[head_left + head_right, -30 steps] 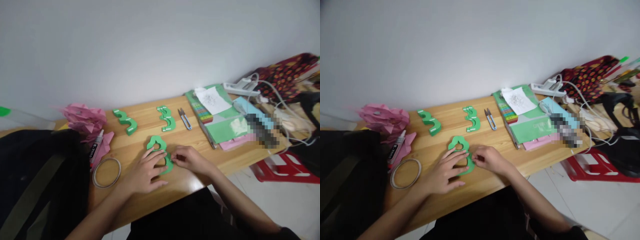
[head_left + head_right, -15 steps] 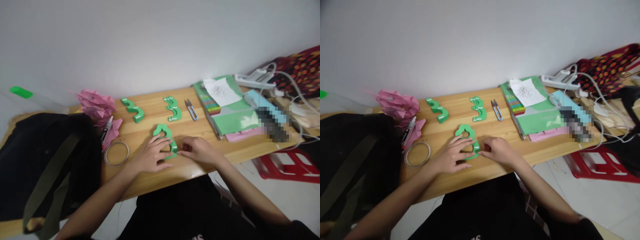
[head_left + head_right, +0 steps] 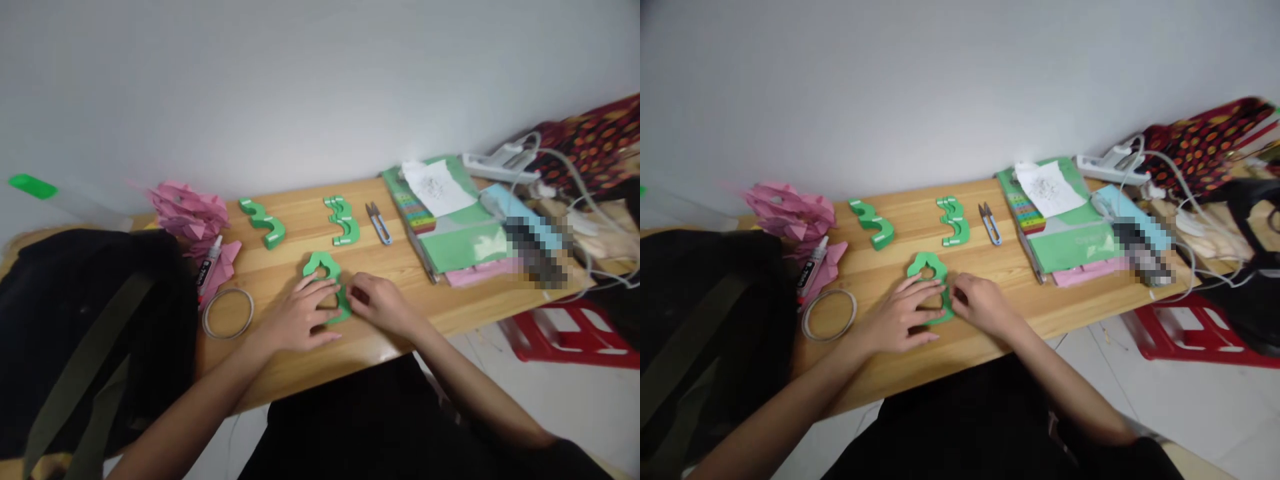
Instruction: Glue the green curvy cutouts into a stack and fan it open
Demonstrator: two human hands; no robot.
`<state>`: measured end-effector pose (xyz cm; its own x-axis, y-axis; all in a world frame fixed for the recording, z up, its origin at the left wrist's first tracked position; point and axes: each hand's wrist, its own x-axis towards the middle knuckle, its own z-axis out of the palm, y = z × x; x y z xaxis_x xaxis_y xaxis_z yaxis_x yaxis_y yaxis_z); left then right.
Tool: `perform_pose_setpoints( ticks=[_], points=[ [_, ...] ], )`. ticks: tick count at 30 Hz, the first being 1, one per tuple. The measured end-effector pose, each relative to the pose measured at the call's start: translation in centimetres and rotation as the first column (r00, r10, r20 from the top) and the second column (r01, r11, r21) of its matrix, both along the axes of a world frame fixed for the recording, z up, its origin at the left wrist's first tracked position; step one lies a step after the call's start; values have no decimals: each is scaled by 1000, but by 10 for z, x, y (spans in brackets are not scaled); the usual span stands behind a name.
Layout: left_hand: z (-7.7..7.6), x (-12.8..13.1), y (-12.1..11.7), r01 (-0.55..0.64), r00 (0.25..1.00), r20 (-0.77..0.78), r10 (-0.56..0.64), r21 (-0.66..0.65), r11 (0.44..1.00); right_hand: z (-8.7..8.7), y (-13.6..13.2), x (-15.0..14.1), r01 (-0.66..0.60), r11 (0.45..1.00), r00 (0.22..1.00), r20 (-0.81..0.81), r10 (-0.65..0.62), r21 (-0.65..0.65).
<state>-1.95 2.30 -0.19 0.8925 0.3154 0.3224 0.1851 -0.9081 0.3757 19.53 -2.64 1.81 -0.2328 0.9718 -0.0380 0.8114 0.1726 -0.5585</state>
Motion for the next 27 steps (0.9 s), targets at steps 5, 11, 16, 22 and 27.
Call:
perform_pose_setpoints(
  ticks=[5, 11, 16, 22, 27],
  points=[
    [3, -1, 0, 4, 1000, -4, -4, -23, 1000, 24, 42, 89, 410, 886, 911, -52, -409, 216],
    [-2, -1, 0, -11, 1000, 20, 11, -23, 1000, 51, 113, 198, 641, 656, 678, 106, -727, 399],
    [-4, -1, -1, -21, 1000, 18, 22, -17, 1000, 45, 137, 217, 618, 693, 706, 125, -697, 372],
    [-2, -1, 0, -12, 1000, 27, 12, -14, 1000, 42, 144, 221, 606, 719, 727, 128, -674, 341],
    [-3, -1, -1, -9, 999, 43, 10, -15, 1000, 43, 141, 219, 623, 699, 724, 78, -685, 351]
  ],
)
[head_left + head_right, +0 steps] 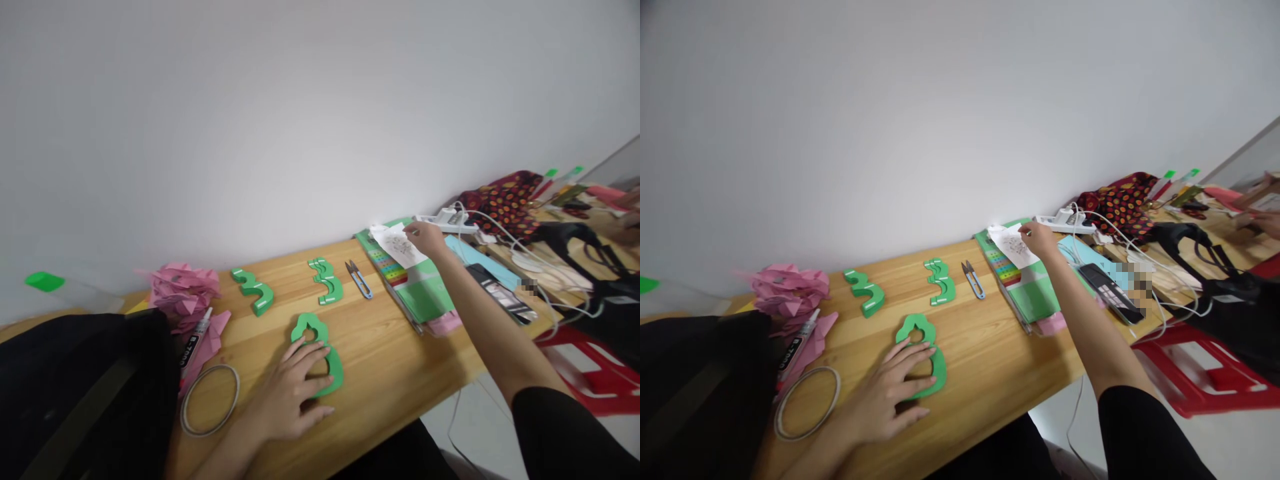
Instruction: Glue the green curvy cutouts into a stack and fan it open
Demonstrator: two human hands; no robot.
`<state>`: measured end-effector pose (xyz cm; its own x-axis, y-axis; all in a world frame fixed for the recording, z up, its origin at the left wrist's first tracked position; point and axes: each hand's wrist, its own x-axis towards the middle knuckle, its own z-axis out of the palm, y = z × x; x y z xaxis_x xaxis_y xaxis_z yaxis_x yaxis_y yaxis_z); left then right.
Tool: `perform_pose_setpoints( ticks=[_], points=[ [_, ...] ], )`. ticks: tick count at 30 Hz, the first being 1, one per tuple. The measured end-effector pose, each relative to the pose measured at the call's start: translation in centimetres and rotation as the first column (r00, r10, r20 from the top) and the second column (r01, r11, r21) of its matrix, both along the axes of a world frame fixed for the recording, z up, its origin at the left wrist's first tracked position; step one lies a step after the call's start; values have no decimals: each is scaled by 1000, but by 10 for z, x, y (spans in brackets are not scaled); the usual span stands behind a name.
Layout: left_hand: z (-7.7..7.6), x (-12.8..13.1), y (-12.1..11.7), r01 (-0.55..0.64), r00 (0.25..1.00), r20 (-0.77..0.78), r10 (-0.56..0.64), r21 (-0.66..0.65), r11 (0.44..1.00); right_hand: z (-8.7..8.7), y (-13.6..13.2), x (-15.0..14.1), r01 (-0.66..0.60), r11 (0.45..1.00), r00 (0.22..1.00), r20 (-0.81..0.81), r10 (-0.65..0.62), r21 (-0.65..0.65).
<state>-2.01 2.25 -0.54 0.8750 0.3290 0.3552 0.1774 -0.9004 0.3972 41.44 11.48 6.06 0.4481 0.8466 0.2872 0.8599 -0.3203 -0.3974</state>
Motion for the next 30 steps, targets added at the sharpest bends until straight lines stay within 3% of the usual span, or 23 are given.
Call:
perform_pose_setpoints(
  ticks=[6, 9, 12, 16, 18, 22, 26, 30],
  points=[
    [-4, -1, -1, 10, 1000, 23, -11, 4, 1000, -2, -11, -9, 22, 992, 992, -127, -6, 123],
    [-3, -3, 1, -3, 993, 115, -2, 43, 999, -2, -19, -13, 32, 983, 967, -255, 15, 178],
    [-1, -5, 4, -173, 953, 261, 155, 49, 984, 1, -31, -17, 28, 976, 925, -377, 57, 217],
    [5, -6, 11, -473, 833, 333, 442, 15, 881, 6, -60, -35, 26, 967, 826, -550, 123, 255],
    [10, -8, 15, -542, 815, 245, 526, -1, 840, 7, -79, -50, -8, 971, 804, -576, 147, 238],
    [21, -16, 23, -497, 868, -27, 496, -63, 866, 2, -116, -90, -247, 965, 785, -565, 255, 92],
    [24, -26, 22, -456, 880, -208, 428, -114, 882, -12, -142, -130, -509, 860, 695, -604, 390, -30],
    [21, -31, 12, -439, 893, -206, 399, -211, 874, -28, -153, -163, -603, 795, 673, -572, 468, -60]
  ],
)
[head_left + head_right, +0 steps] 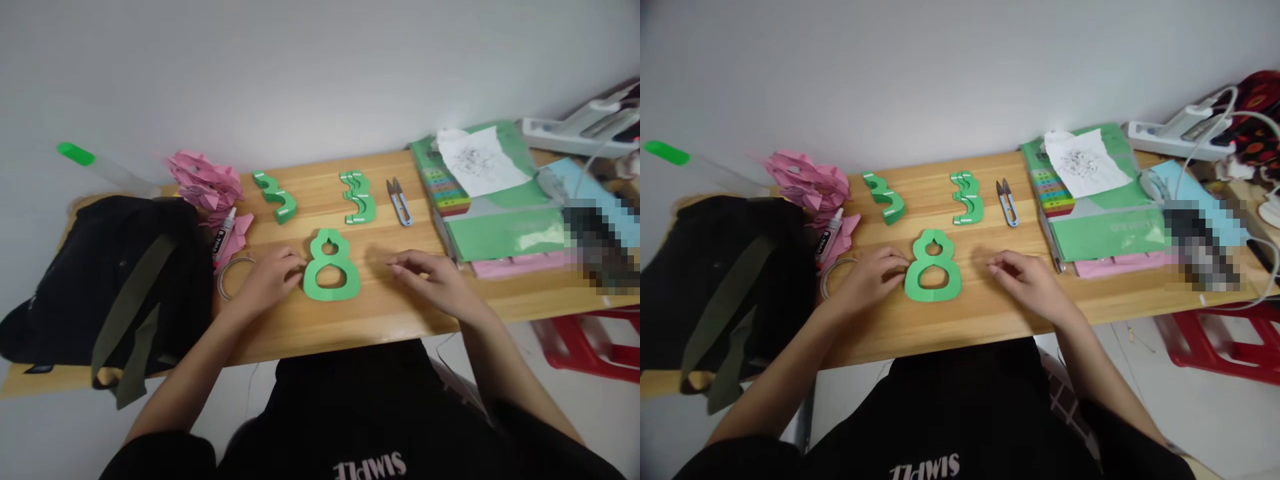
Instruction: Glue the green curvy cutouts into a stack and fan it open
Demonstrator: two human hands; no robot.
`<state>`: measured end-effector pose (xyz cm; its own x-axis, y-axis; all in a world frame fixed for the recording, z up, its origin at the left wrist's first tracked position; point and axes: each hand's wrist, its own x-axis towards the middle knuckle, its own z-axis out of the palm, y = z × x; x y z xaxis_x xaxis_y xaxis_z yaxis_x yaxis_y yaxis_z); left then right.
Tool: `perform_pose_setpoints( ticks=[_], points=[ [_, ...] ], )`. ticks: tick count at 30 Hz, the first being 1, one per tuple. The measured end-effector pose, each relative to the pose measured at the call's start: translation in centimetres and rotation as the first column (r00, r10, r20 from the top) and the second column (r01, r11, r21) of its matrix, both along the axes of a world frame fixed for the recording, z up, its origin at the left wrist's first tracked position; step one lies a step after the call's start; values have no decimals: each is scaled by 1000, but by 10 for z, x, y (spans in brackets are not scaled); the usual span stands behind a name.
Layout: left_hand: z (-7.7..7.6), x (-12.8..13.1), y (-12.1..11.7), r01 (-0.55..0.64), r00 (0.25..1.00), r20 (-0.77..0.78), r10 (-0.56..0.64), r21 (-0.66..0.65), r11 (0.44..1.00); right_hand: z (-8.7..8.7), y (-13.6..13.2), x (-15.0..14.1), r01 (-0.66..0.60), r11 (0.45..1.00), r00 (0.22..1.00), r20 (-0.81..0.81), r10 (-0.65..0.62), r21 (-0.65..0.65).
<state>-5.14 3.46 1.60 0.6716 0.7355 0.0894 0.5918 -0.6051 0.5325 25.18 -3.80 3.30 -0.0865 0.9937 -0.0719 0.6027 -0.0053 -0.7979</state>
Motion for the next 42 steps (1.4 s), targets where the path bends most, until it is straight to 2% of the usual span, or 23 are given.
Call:
perform_pose_setpoints(
  ticks=[4, 7, 12, 16, 20, 24, 26, 29, 31, 33, 38, 42],
  points=[
    [4, 6, -8, 29, 987, 159, -17, -77, 997, -12, -1, -20, -45, 999, 999, -20, 45, 4],
    [7, 18, -11, 45, 978, 205, -31, -66, 997, -19, -1, -28, -57, 998, 998, -22, 57, 12],
    [6, 37, -13, 72, 989, 124, -81, 72, 995, -24, -1, -30, -39, 999, 998, -43, 41, 32],
    [4, 40, -16, 81, 994, 58, -89, 130, 988, -18, -3, -33, 2, 999, 996, -93, 1, 39],
    [3, 41, -19, 75, 996, 29, -82, 183, 980, -11, -5, -47, 3, 998, 976, -216, -18, -68],
    [7, 43, -22, 68, 997, 29, -77, 221, 973, -12, -5, -60, -4, 979, 963, -263, -50, -204],
    [12, 42, -21, 29, 996, 78, -51, 254, 967, -15, -4, -63, -15, 973, 958, -282, -53, -232],
    [17, 33, -18, -130, 981, 171, 87, 260, 957, -17, -2, -62, -4, 968, 955, -289, -71, -251],
    [16, 24, -16, -237, 962, 189, 196, 224, 945, -18, -2, -60, 13, 965, 956, -280, -89, -264],
    [11, 17, -14, -270, 958, 156, 242, 193, 944, -19, -3, -59, 22, 962, 957, -274, -100, -274],
    [-3, 14, -18, -99, 994, 66, 92, 99, 990, -19, -5, -62, 40, 962, 953, -279, -117, -270],
    [-2, 24, -25, -40, 998, 52, 39, 20, 999, -16, -5, -65, 20, 970, 931, -349, -107, -243]
  ],
)
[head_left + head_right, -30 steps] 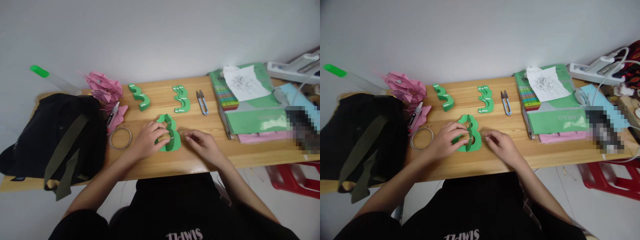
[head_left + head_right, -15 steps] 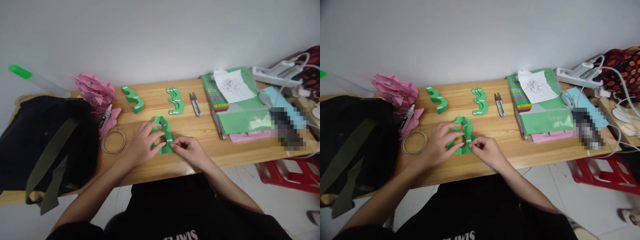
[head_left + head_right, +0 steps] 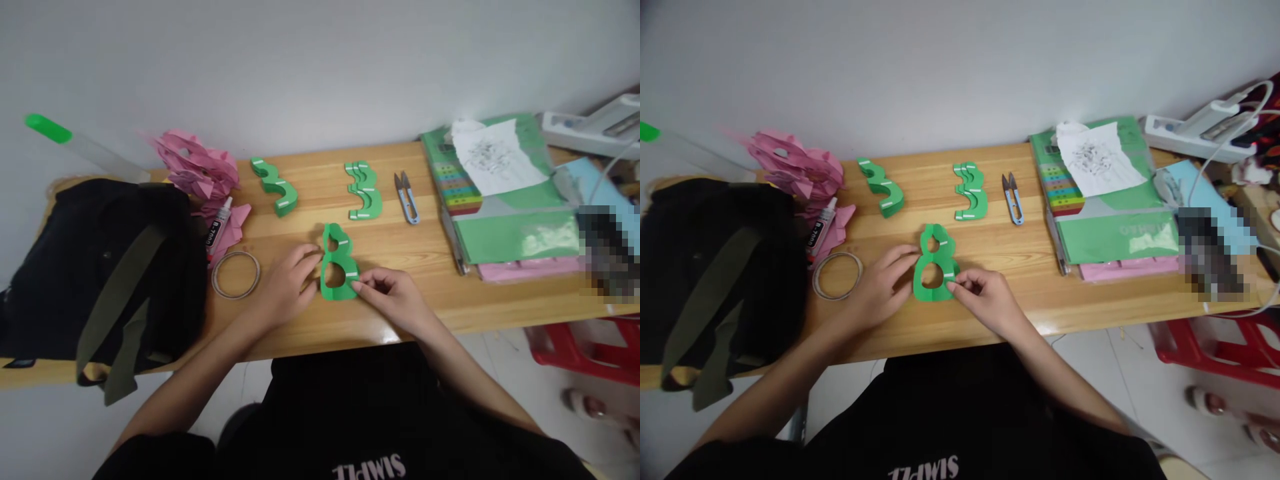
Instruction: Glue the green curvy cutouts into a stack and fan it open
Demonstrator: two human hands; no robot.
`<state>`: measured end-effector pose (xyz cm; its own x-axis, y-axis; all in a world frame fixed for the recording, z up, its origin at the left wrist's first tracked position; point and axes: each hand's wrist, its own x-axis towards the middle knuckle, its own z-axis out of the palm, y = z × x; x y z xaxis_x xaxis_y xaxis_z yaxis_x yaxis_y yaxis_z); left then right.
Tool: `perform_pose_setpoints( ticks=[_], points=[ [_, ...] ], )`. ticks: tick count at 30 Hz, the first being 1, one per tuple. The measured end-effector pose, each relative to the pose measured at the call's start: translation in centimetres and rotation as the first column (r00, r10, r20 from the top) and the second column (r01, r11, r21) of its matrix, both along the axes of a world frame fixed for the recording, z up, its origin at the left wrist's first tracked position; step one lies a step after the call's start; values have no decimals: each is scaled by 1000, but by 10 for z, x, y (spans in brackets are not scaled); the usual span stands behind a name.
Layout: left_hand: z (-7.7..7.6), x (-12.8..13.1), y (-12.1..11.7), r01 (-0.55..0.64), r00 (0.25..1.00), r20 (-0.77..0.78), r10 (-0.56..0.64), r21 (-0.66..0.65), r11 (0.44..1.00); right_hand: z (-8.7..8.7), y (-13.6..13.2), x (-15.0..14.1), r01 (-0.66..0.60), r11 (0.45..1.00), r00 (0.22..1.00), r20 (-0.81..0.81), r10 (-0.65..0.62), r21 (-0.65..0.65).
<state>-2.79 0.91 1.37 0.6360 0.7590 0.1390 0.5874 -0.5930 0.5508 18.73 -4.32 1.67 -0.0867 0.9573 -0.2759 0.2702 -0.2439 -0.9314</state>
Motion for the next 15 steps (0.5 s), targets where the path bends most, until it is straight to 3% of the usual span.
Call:
perform_pose_setpoints(
  ticks=[6, 15],
  points=[
    [1, 13, -1, 74, 995, -71, -69, 63, 995, -2, 2, 4, 49, 998, 995, -85, -46, 30],
    [-17, 23, 6, 166, 976, -166, -137, 170, 971, -4, 2, 6, 94, 994, 995, -47, -92, 61]
  ],
)
